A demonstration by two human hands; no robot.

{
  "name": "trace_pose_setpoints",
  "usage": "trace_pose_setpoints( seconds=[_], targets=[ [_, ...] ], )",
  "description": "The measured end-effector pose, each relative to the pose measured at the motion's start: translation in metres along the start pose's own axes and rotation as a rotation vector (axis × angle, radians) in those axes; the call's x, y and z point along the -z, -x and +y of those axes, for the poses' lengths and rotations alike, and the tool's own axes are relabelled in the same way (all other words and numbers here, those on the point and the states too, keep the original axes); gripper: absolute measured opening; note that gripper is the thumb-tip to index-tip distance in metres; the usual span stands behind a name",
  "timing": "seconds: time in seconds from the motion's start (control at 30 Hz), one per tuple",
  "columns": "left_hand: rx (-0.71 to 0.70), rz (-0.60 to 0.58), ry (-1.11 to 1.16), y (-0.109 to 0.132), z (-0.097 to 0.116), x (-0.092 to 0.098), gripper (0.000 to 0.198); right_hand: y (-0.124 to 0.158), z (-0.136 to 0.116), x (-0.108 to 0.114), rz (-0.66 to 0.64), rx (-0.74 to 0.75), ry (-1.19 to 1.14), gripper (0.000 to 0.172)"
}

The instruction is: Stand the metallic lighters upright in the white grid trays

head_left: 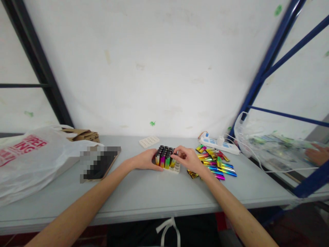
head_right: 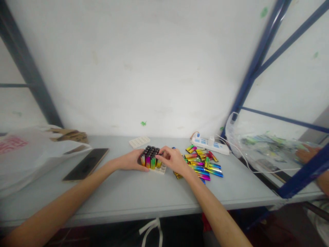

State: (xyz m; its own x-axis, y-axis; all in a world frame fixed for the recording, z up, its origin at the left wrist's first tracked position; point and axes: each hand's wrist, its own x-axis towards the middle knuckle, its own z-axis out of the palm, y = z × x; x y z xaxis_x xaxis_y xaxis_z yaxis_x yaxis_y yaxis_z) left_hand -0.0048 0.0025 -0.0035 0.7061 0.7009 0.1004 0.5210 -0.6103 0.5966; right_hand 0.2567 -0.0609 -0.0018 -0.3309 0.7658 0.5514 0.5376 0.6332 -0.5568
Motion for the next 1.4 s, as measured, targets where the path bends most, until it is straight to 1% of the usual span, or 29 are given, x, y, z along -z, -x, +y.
trace_pose_setpoints(
  seconds=[0.23,0.4,0.47,0.5,0.57,0.63,0.7,0.77,0.8,0.87,0.93,1.0,1.07,1.13,1.27,1.33,1.4],
  targets=[
    [-0.023,0.001,0.040,0.000,-0.001,0.000,0.072,0.000,0.001,0.001,0.008,0.031,0.002,0.028],
    [-0.016,-0.002,0.030,0.000,0.000,0.000,0.073,0.000,-0.001,-0.001,-0.011,0.002,-0.015,0.030],
    [-0.022,0.002,0.032,0.000,-0.001,0.000,0.073,-0.001,-0.001,0.000,0.006,-0.016,-0.001,0.032],
    [-0.025,0.006,0.032,-0.001,-0.001,0.000,0.073,-0.002,0.000,0.001,0.038,-0.030,0.029,0.033],
    [-0.034,0.015,0.032,-0.001,-0.002,0.000,0.074,-0.004,0.007,0.008,0.143,-0.060,0.144,0.035],
    [-0.033,0.020,0.017,-0.001,-0.002,0.000,0.073,-0.005,0.021,0.018,0.249,-0.095,0.314,0.035],
    [-0.013,0.016,-0.022,-0.001,-0.001,0.000,0.074,-0.003,0.041,0.031,0.281,-0.162,0.501,0.031],
    [0.015,0.008,-0.062,-0.001,0.000,0.001,0.075,0.003,0.062,0.042,0.254,-0.328,0.685,0.031],
    [0.026,0.003,-0.074,-0.001,0.000,0.001,0.076,0.006,0.071,0.046,0.213,-0.413,0.752,0.035],
    [0.035,0.001,-0.081,-0.001,0.001,0.000,0.077,0.011,0.086,0.053,0.092,-0.544,0.822,0.041],
    [0.027,0.005,-0.080,-0.001,0.001,0.000,0.076,0.012,0.092,0.056,-0.041,-0.616,0.830,0.042],
    [0.008,0.010,-0.077,-0.001,0.001,0.000,0.073,0.010,0.093,0.057,-0.142,-0.627,0.807,0.042],
    [-0.017,0.006,-0.068,-0.001,0.001,0.000,0.070,0.007,0.089,0.055,-0.183,-0.597,0.777,0.041],
    [-0.032,0.007,-0.062,-0.001,0.001,0.000,0.071,0.005,0.083,0.051,-0.164,-0.561,0.757,0.040],
    [-0.055,0.024,-0.042,-0.002,-0.002,0.000,0.073,0.004,0.074,0.039,-0.062,-0.552,0.771,0.044],
    [-0.059,0.029,-0.026,-0.002,-0.005,-0.001,0.073,0.004,0.072,0.033,-0.067,-0.564,0.761,0.051],
    [-0.047,0.032,-0.009,-0.002,-0.007,-0.001,0.074,0.002,0.074,0.031,-0.108,-0.556,0.731,0.056]
  ],
)
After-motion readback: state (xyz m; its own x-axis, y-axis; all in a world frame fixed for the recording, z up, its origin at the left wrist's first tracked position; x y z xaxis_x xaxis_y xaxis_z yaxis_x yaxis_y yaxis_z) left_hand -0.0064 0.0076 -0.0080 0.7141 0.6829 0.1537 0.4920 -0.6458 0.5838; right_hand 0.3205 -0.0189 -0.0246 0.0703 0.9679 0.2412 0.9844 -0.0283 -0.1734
